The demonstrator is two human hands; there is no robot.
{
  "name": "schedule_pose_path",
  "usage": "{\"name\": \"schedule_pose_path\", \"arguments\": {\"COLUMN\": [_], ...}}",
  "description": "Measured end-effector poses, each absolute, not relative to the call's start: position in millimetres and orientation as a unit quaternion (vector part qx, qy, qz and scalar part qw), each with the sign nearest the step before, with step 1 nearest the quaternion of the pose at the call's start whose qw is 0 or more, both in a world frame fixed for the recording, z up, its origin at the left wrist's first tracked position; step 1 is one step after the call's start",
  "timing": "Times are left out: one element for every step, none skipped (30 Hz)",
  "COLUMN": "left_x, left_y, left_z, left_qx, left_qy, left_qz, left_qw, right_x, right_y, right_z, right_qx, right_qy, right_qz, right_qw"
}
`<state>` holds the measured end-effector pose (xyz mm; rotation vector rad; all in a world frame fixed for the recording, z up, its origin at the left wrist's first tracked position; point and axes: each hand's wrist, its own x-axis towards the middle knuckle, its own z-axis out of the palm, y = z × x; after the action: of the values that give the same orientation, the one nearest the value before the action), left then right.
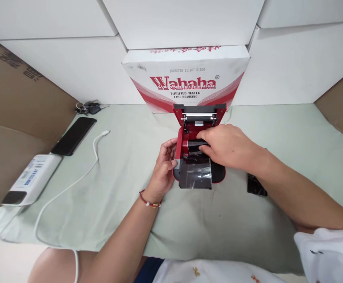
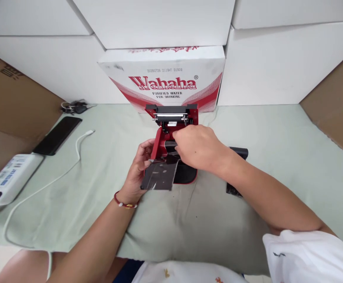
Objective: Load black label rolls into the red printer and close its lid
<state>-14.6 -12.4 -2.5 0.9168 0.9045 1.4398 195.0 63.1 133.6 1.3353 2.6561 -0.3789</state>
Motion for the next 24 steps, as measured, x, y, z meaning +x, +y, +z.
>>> {"name": "schedule_pose_path", "arguments": {"left_x": [-14.4,-13.8,-12.9,-11.7,-10.2,-8.8,-7.6,-6.9,-6.9,-7.4,-8.5,-9.8,-11.1,-12.0,-12.4,-12.2,-11.4,-10.4,-9.3,-8.5,-8.1,-8.3,-9.1,-10.5], "left_y": [-12.5,-12.8,-13.3,-14.3,-15.8,-18.1,-21.1,-24.8,-29.0,-33.6,-38.0,-42.1,-45.6,-48.3,-50.3,-51.6,-52.5,-53.0,-53.6,-54.2,-55.0,-56.1,-57.6,-59.3], "left_z": [-3.1,-4.1,-5.4,-6.7,-7.9,-8.6,-8.7,-8.2,-6.9,-5.1,-2.9,-0.6,1.5,3.3,4.5,5.3,5.7,5.7,5.4,4.9,4.1,2.8,1.0,-1.4], "left_qx": [0.392,0.394,0.397,0.401,0.405,0.413,0.428,0.450,0.485,0.534,0.579,0.631,0.676,0.705,0.726,0.736,0.740,0.741,0.743,0.747,0.751,0.754,0.754,0.751], "left_qy": [0.387,0.388,0.391,0.395,0.402,0.410,0.418,0.424,0.429,0.427,0.426,0.419,0.412,0.413,0.414,0.417,0.421,0.421,0.417,0.411,0.405,0.402,0.402,0.406], "left_qz": [0.613,0.613,0.613,0.617,0.627,0.641,0.657,0.671,0.672,0.662,0.646,0.618,0.588,0.560,0.538,0.524,0.519,0.520,0.522,0.522,0.521,0.519,0.518,0.519], "left_qw": [0.566,0.564,0.560,0.550,0.530,0.501,0.459,0.408,0.360,0.307,0.257,0.210,0.167,0.138,0.115,0.097,0.080,0.061,0.037,0.011,-0.014,-0.033,-0.044,-0.049], "right_x": [194.1,193.0,191.7,190.3,188.9,187.5,186.3,185.4,184.9,185.1,186.1,188.1,191.1,195.0,199.6,204.7,209.9,214.9,219.4,223.0,225.8,227.5,228.4,228.5], "right_y": [63.7,64.4,65.3,66.2,67.0,67.7,68.3,68.9,69.4,69.9,70.3,70.5,70.4,69.8,68.7,67.2,65.5,63.9,62.8,62.6,63.5,65.4,68.2,71.3], "right_z": [131.6,130.0,129.0,128.5,128.5,128.7,129.0,129.4,129.7,130.2,130.9,132.2,134.2,136.9,140.4,144.4,148.7,152.7,156.0,158.2,158.9,158.1,156.1,153.2], "right_qx": [0.441,0.439,0.438,0.437,0.434,0.432,0.430,0.428,0.429,0.429,0.427,0.420,0.406,0.385,0.360,0.340,0.333,0.344,0.369,0.401,0.434,0.459,0.472,0.473], "right_qy": [0.885,0.886,0.886,0.886,0.887,0.888,0.888,0.888,0.888,0.888,0.888,0.890,0.894,0.899,0.904,0.905,0.900,0.891,0.877,0.863,0.850,0.841,0.839,0.843], "right_qz": [-0.128,-0.128,-0.127,-0.124,-0.120,-0.117,-0.114,-0.113,-0.113,-0.117,-0.125,-0.140,-0.166,-0.197,-0.229,-0.256,-0.268,-0.261,-0.236,-0.200,-0.160,-0.124,-0.102,-0.095], "right_qw": [0.073,0.077,0.084,0.093,0.101,0.110,0.118,0.124,0.125,0.121,0.114,0.105,0.090,0.065,0.027,-0.022,-0.080,-0.141,-0.195,-0.233,-0.252,-0.258,-0.252,-0.239]}}
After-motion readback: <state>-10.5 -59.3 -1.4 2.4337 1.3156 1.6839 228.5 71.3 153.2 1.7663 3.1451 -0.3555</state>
